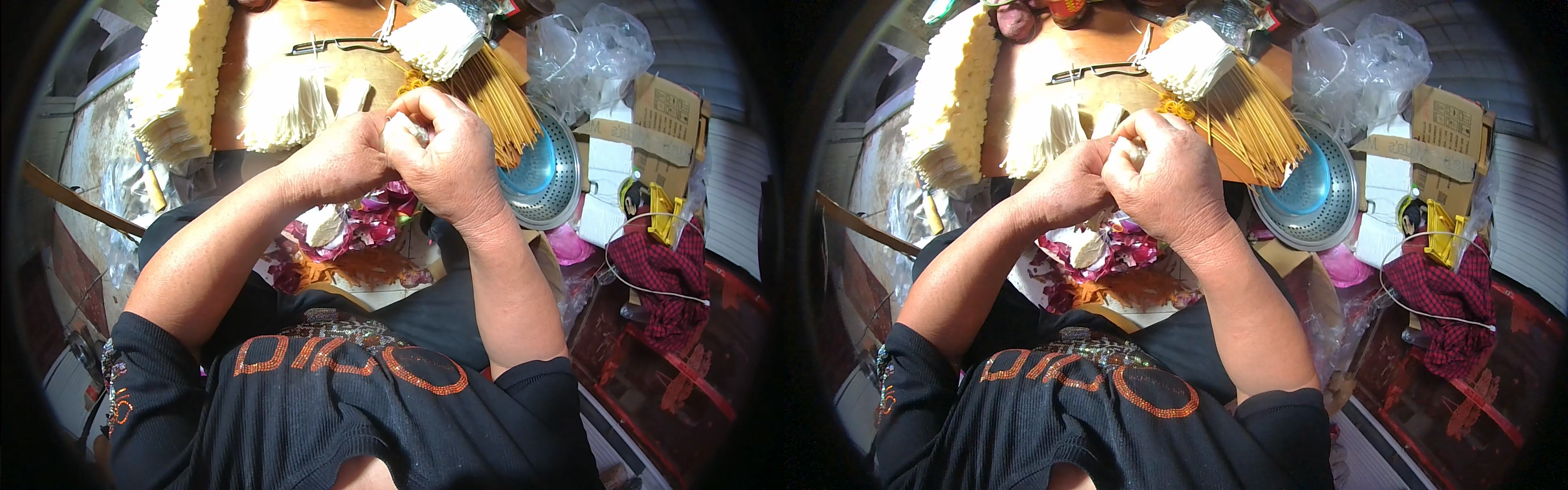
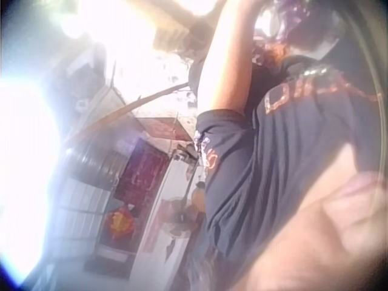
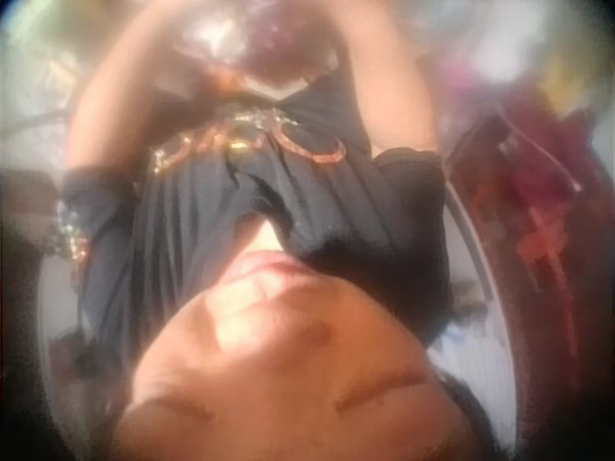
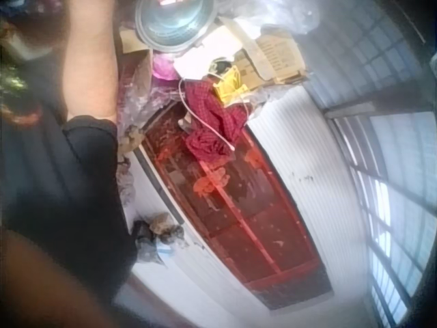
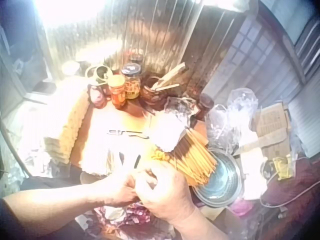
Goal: The person sits on the floor and repeatedly picks up thin white sheets and wooden skewers, then wraps the sheets around the skewers by hand. The person places the assembled bundles onto a nearby pile and continues the process with additional sheets and skewers.
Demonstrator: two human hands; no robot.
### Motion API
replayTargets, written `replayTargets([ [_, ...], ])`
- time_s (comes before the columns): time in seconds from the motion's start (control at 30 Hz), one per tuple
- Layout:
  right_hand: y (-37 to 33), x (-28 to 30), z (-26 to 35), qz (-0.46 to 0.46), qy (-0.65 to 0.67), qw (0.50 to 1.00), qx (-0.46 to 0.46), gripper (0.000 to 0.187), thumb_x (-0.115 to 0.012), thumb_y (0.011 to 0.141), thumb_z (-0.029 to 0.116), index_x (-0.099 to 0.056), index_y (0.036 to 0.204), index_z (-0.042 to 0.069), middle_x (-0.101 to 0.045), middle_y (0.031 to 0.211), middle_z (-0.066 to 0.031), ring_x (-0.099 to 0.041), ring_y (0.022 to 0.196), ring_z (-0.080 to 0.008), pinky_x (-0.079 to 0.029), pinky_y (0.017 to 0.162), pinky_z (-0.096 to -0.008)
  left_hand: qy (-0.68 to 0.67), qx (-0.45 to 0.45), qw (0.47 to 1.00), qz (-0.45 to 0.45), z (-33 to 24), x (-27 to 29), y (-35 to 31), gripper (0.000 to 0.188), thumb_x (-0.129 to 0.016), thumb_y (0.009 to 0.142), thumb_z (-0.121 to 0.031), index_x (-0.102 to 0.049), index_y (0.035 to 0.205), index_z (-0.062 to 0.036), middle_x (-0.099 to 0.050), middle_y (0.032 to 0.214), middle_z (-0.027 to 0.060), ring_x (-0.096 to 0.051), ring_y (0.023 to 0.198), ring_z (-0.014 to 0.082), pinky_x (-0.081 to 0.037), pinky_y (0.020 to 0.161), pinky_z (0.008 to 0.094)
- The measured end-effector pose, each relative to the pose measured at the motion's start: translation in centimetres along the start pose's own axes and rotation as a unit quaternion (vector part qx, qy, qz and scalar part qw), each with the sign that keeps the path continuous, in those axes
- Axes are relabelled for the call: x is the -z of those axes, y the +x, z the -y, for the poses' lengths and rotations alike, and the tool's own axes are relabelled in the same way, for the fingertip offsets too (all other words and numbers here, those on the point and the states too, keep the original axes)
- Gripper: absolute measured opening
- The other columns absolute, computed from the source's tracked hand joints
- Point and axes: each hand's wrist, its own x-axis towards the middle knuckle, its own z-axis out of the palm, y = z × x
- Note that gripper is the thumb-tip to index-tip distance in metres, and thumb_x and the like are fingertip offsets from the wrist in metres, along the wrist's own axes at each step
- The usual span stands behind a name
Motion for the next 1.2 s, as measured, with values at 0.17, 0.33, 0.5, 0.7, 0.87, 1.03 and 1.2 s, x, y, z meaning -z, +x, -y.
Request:
replayTargets([
  [0.17, -0.2, -0.1, -0.2, 0.011, 0.009, 1.000, -0.007, 0.013, -0.060, 0.078, 0.014, -0.063, 0.084, 0.002, -0.062, 0.076, -0.0133, -0.061, 0.069, -0.0257, -0.049, 0.065, -0.0352, 0.014, -0.016, 1.000, 0.000, 0.0, -0.1, -0.1, 0.024, -0.064, 0.085, -0.014, -0.064, 0.105, -0.0011, -0.070, 0.091, 0.0103, -0.065, 0.087, 0.0160, -0.051, 0.081, 0.0314],
  [0.33, -0.4, 0.0, -0.1, 0.019, 0.011, 1.000, -0.013, 0.014, -0.058, 0.077, 0.014, -0.060, 0.084, 0.003, -0.062, 0.077, -0.0180, -0.062, 0.073, -0.0345, -0.051, 0.070, -0.0428, 0.049, 0.012, 0.999, 0.008, 0.3, 0.0, 0.1, 0.024, -0.065, 0.084, -0.016, -0.064, 0.104, -0.0026, -0.070, 0.090, 0.0118, -0.066, 0.087, 0.0190, -0.051, 0.081, 0.0326],
  [0.5, -0.5, 0.1, -0.3, 0.017, 0.004, 1.000, -0.013, 0.014, -0.060, 0.078, 0.014, -0.062, 0.086, 0.002, -0.063, 0.078, -0.0139, -0.062, 0.069, -0.0251, -0.050, 0.065, -0.0347, 0.035, -0.016, 0.999, 0.003, 0.7, -0.3, 0.3, 0.024, -0.065, 0.084, -0.018, -0.065, 0.103, -0.0032, -0.070, 0.090, 0.0131, -0.067, 0.086, 0.0202, -0.051, 0.080, 0.0331],
  [0.7, -0.6, 0.2, -0.6, 0.013, -0.014, 1.000, -0.002, 0.014, -0.060, 0.079, 0.014, -0.063, 0.087, 0.002, -0.063, 0.078, -0.0124, -0.062, 0.067, -0.0226, -0.049, 0.063, -0.0320, 0.050, -0.013, 0.999, 0.006, 1.2, -0.3, 0.5, 0.023, -0.065, 0.085, -0.018, -0.066, 0.101, -0.0028, -0.070, 0.089, 0.0134, -0.067, 0.086, 0.0205, -0.051, 0.080, 0.0336],
  [0.87, -0.7, 0.4, -0.4, 0.022, -0.018, 1.000, -0.009, 0.014, -0.059, 0.078, 0.014, -0.061, 0.086, 0.003, -0.062, 0.078, -0.0144, -0.062, 0.071, -0.0283, -0.050, 0.066, -0.0366, 0.062, -0.021, 0.998, 0.013, 0.9, -0.3, 0.5, 0.023, -0.065, 0.085, -0.019, -0.066, 0.100, -0.0028, -0.070, 0.088, 0.0131, -0.067, 0.084, 0.0208, -0.052, 0.079, 0.0339],
  [1.03, -0.7, 0.5, -0.5, 0.032, -0.004, 0.999, -0.017, 0.015, -0.058, 0.077, 0.016, -0.059, 0.086, 0.004, -0.061, 0.079, -0.0171, -0.062, 0.075, -0.0354, -0.051, 0.070, -0.0435, 0.060, -0.022, 0.998, 0.019, 1.2, -0.4, 0.5, 0.021, -0.065, 0.085, -0.018, -0.066, 0.099, -0.0023, -0.070, 0.088, 0.0132, -0.067, 0.085, 0.0206, -0.052, 0.079, 0.0341],
  [1.2, -0.8, 0.5, -0.4, 0.039, -0.008, 0.999, -0.026, 0.015, -0.058, 0.078, 0.016, -0.058, 0.087, 0.004, -0.061, 0.081, -0.0173, -0.062, 0.076, -0.0354, -0.051, 0.071, -0.0436, 0.058, -0.036, 0.998, 0.015, 0.9, -0.6, 0.5, 0.019, -0.064, 0.086, -0.017, -0.066, 0.097, -0.0020, -0.070, 0.085, 0.0129, -0.067, 0.083, 0.0199, -0.052, 0.079, 0.0340],
])
